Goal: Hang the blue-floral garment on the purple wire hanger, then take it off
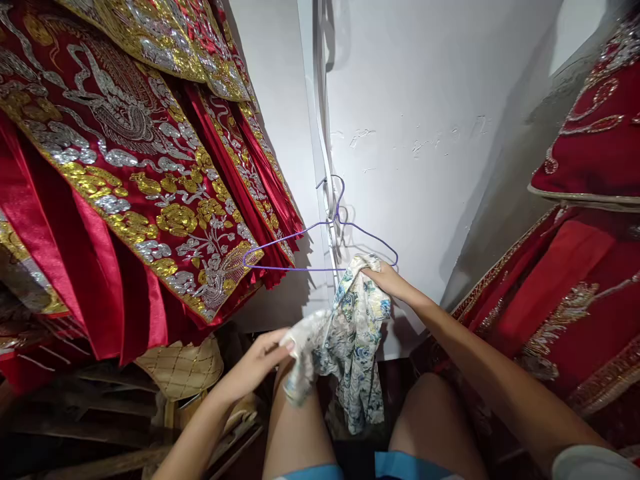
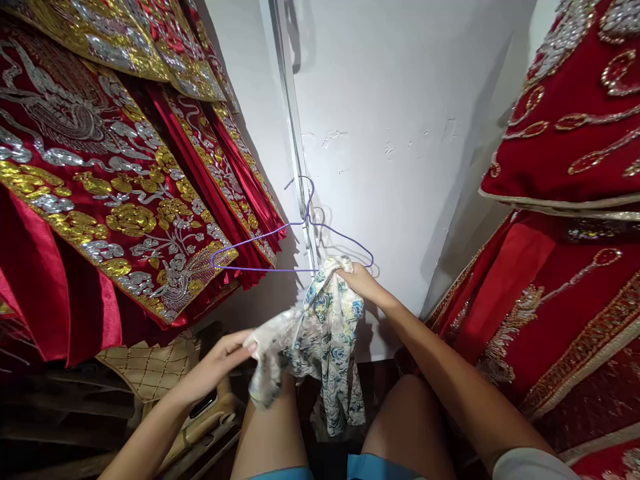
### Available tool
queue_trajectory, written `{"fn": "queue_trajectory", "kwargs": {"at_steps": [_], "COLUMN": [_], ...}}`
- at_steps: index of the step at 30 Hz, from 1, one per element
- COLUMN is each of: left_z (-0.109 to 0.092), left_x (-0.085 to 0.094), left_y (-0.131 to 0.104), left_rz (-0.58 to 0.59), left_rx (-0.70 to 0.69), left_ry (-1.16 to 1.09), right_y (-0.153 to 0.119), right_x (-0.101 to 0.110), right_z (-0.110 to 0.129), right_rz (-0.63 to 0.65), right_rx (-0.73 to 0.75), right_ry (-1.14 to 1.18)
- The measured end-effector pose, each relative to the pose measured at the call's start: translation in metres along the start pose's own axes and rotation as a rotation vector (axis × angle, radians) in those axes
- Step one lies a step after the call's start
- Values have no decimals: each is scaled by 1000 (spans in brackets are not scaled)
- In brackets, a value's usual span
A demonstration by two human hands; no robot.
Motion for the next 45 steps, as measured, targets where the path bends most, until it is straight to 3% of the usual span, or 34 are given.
{"fn": "queue_trajectory", "kwargs": {"at_steps": [3,7,9,12,15,20,24,27,29,34,37,40,43,45], "left_z": [-22,-46,-53,-58,-66,-74,-71,-78,-81,-67,-62,-74,-100,-116], "left_x": [26,43,58,83,90,72,57,59,66,79,84,88,86,81], "left_y": [-2,11,22,38,44,29,11,5,9,35,43,42,48,60], "left_rz": [-108,-60,-113,-246,-367,-512,-502,-543,-549,-400,-427,-555,-656,-638], "left_rx": [-22,22,60,151,175,122,102,113,178,371,392,302,65,-110], "left_ry": [60,662,927,1089,1132,1171,1122,1132,1150,1114,1094,1070,1010,926], "right_y": [-13,-34,-40,-45,-48,-50,-52,-55,-58,-64,-63,-60,-60,-62], "right_x": [22,58,63,60,55,58,60,58,56,54,53,54,50,41], "right_z": [-6,12,20,24,19,19,26,28,28,32,29,25,20,17], "right_rz": [-85,-254,-266,-262,-261,-273,-256,-231,-223,-206,-186,-204,-238,-240], "right_rx": [-52,-54,-54,-90,-131,-111,-64,-49,-49,44,58,41,7,-15], "right_ry": [-139,-284,-315,-311,-276,-275,-321,-280,-237,-234,-216,-172,-110,-67]}}
Point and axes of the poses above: each hand's wrist, its own y-axis towards the middle knuckle, its own x-axis out of the back of the hand, z = x × y, the point moved 7 cm from there along y, towards the middle knuckle, and after that the axes turned 8 degrees about z, right-handed, at the moved point
